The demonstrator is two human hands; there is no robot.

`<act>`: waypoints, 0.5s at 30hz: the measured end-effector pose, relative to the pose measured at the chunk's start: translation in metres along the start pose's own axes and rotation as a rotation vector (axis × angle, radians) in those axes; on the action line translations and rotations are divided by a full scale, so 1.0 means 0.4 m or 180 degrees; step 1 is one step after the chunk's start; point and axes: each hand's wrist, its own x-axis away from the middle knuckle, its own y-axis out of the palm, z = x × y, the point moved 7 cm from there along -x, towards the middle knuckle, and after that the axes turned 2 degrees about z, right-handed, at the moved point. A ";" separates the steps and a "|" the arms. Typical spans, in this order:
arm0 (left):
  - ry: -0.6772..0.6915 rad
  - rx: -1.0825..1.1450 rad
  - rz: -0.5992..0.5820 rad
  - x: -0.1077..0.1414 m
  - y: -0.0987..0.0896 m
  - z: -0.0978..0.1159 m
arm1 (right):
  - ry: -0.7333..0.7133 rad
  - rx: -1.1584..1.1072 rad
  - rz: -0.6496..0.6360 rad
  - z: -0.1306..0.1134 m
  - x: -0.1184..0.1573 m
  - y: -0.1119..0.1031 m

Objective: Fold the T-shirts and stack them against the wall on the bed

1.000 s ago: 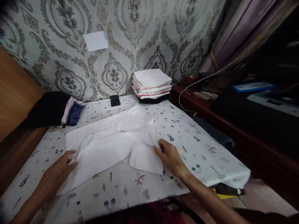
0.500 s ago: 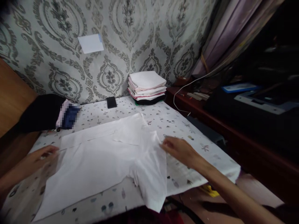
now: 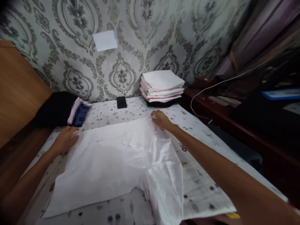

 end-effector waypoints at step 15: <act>0.0118 -0.0355 -0.0404 0.067 -0.009 0.051 | -0.1221 0.0593 -0.0776 -0.238 0.282 -0.033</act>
